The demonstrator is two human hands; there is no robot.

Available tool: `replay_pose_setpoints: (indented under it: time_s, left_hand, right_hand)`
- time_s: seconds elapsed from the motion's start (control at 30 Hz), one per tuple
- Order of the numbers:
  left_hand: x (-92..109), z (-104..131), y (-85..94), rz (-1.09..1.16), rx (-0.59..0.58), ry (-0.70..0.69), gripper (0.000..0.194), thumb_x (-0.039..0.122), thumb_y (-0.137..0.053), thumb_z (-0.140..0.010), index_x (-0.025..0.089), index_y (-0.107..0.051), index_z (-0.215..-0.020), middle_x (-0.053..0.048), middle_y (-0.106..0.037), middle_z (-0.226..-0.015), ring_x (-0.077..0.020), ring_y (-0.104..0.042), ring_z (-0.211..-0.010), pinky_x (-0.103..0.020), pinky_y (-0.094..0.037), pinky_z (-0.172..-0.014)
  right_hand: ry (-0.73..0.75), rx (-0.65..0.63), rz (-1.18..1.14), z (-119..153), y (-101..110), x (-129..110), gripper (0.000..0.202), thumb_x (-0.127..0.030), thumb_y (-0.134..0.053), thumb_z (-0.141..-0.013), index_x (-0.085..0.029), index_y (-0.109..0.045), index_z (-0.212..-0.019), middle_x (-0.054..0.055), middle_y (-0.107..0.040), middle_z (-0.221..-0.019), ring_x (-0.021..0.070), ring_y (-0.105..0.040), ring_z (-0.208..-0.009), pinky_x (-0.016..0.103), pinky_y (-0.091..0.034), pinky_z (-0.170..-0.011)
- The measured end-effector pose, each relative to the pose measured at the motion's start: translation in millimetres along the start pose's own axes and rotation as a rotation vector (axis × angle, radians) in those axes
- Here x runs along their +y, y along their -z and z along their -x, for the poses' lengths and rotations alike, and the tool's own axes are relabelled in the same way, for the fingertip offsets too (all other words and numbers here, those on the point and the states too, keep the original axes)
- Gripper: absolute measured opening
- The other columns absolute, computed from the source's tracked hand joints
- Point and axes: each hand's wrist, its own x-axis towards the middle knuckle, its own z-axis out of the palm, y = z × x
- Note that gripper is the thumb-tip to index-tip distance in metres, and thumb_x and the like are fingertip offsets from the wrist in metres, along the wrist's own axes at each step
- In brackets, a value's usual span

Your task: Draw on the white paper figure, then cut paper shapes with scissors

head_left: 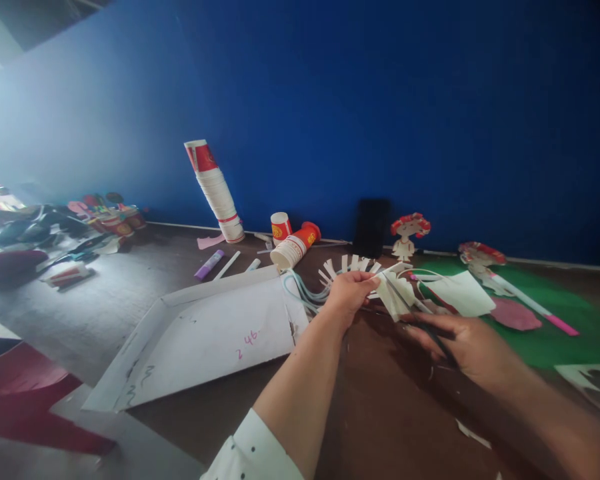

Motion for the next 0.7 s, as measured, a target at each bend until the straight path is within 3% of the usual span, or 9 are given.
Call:
replay_pose_setpoints:
  time_s: [0.1,0.17,0.3,0.43,0.7]
  left_hand:
    - [-1,0,-0.2,0.002,0.000,0.008,0.012,0.018,-0.080,-0.084,0.013,-0.072,-0.076,0.001,-0.060,-0.067,-0.0071,-0.045,-0.057,-0.022,-0.038,-0.057]
    - [-1,0,-0.4,0.012,0.000,0.014,0.011,0.015,-0.077,-0.086,0.013,-0.073,-0.076,0.001,-0.060,-0.067,-0.0073,-0.045,-0.057,-0.022,-0.038,-0.058]
    - [-1,0,-0.1,0.046,-0.006,0.030,0.010,0.014,-0.076,-0.086,0.013,-0.073,-0.076,0.001,-0.061,-0.067,-0.0079,-0.046,-0.058,-0.023,-0.039,-0.059]
    - [-1,-1,0.6,0.036,-0.007,0.035,0.010,0.013,-0.076,-0.085,0.013,-0.072,-0.076,0.001,-0.061,-0.066,-0.0073,-0.045,-0.057,-0.022,-0.037,-0.058]
    - [-2,-1,-0.6,-0.025,0.016,0.023,0.011,0.015,-0.075,-0.087,0.014,-0.072,-0.076,0.002,-0.058,-0.064,-0.0073,-0.044,-0.055,-0.023,-0.036,-0.057]
  right_hand:
    - [-0.009,-0.045,-0.007,-1,-1,1,0.056,-0.068,-0.076,-0.074,-0.026,-0.089,-0.109,0.007,-0.086,-0.097,0.0345,-0.078,-0.090,0.040,-0.061,-0.075]
    - [-0.003,-0.032,-0.019,-1,-2,2,0.050,-0.065,-0.078,-0.075,-0.028,-0.090,-0.106,0.007,-0.087,-0.108,0.0370,-0.079,-0.097,0.041,-0.062,-0.080]
    - [-0.021,-0.009,0.007,-1,-5,7,0.051,-0.064,-0.077,-0.078,-0.028,-0.088,-0.113,0.008,-0.086,-0.111,0.0389,-0.081,-0.095,0.044,-0.063,-0.074]
    - [-0.016,-0.049,0.035,-3,-3,11,0.056,-0.065,-0.076,-0.077,-0.028,-0.087,-0.118,0.007,-0.087,-0.110,0.0387,-0.080,-0.100,0.047,-0.063,-0.083]
    - [0.041,-0.037,0.040,-3,-2,2,0.049,-0.067,-0.074,-0.076,-0.027,-0.090,-0.098,0.009,-0.087,-0.105,0.0405,-0.079,-0.103,0.050,-0.063,-0.088]
